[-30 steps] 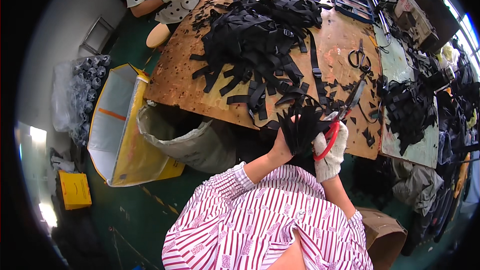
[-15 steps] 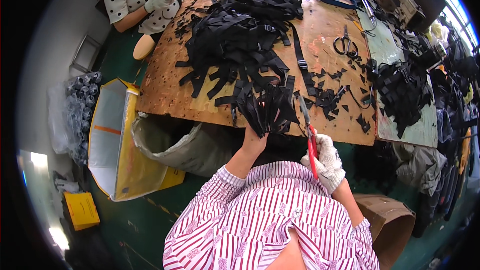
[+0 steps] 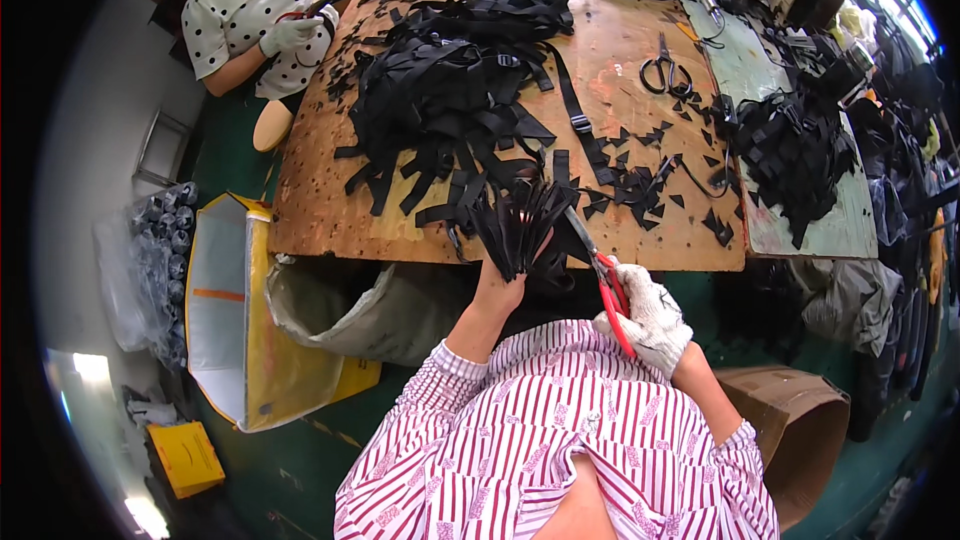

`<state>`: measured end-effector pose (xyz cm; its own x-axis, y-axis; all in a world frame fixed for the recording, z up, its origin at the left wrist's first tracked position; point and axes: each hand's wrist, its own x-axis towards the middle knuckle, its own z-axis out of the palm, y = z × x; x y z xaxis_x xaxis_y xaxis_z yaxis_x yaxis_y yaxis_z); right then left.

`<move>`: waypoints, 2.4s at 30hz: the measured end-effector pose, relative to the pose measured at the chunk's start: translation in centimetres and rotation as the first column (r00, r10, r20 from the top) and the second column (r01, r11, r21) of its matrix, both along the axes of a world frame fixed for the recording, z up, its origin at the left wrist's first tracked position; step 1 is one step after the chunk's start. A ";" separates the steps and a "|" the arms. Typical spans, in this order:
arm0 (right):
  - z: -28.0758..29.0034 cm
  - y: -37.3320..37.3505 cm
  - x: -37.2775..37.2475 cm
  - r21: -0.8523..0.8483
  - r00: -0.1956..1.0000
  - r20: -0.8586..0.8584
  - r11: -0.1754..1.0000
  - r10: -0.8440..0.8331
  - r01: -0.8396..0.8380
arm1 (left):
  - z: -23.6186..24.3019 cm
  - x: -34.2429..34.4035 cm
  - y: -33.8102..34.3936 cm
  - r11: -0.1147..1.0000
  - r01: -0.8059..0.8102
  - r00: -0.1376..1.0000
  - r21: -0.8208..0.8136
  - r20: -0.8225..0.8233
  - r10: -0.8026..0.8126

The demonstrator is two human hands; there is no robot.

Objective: The person uses red-handled scissors to cut black fabric straps into smaller pieces. They repeatedly pick up bundles of straps, align them, and trim the ends, dropping the cut pieces onto a wooden table. A coworker is visible in the background performing a similar task.

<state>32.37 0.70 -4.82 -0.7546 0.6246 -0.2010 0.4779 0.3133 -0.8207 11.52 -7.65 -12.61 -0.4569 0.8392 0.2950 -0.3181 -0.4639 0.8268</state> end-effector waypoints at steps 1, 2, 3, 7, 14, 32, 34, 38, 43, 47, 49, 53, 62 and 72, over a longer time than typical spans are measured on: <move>-0.2 0.0 0.0 0.002 1.000 -0.002 1.000 -0.002 0.002 | -0.3 -0.1 -0.1 1.000 0.010 1.000 -0.001 0.014 -0.010; -0.3 0.1 -0.1 0.005 1.000 -0.005 1.000 -0.005 0.005 | -0.2 -0.1 0.0 1.000 0.021 0.999 -0.002 0.028 -0.021; -0.5 0.1 -0.1 0.008 1.000 -0.007 1.000 -0.007 0.007 | -0.2 -0.2 0.1 0.999 0.038 0.999 0.016 0.027 -0.039; -1.8 -0.4 -0.1 -0.126 0.992 -0.089 0.989 -0.093 0.081 | -0.7 -0.4 0.2 0.997 0.060 0.998 0.052 0.016 -0.060; -2.8 -1.1 -0.6 -0.295 0.977 -0.128 0.947 -0.173 0.129 | -1.3 -1.0 0.4 0.996 -0.009 1.000 -0.088 0.017 0.010; -2.6 -0.7 -0.6 -0.361 0.988 -0.085 0.928 -0.127 0.088 | -0.8 -0.5 -0.1 0.996 0.091 0.973 -0.013 0.214 -0.086; -3.4 -0.3 -0.5 -0.202 0.998 -0.059 0.979 -0.037 0.024 | -0.8 -0.3 0.0 0.986 0.026 0.960 -0.164 0.278 0.021; -2.7 -0.1 -0.6 -0.585 0.987 -0.136 0.811 -0.088 -0.008 | 0.8 0.4 0.9 0.927 -0.032 0.915 -0.372 0.363 0.177; -3.9 -0.2 0.0 -0.659 0.961 -0.263 0.743 -0.081 -0.118 | 1.1 0.5 1.1 0.914 0.004 0.910 -0.407 0.381 0.165; -3.7 -0.7 0.0 -0.642 0.963 -0.236 0.765 -0.133 -0.051 | 0.5 0.5 1.0 0.919 -0.004 0.931 -0.393 0.333 0.147; -3.7 -0.9 -0.3 -0.660 0.967 -0.181 0.751 -0.182 0.018 | -1.7 -0.3 0.4 0.937 0.052 0.965 -0.346 0.258 0.042; -5.5 -0.8 -0.8 -0.741 0.975 -0.101 0.669 -0.196 0.058 | -2.5 -0.4 0.3 0.939 0.096 0.972 -0.329 0.234 -0.017; -4.9 -1.4 -0.9 -0.730 0.928 -0.276 0.683 -0.250 -0.033 | -3.5 -0.5 -0.1 0.972 0.131 0.987 -0.197 0.122 -0.108; -5.6 -1.0 -0.5 -0.734 0.968 -0.127 0.677 -0.216 0.055 | -4.0 0.0 -0.2 0.978 0.127 0.976 -0.167 0.194 -0.094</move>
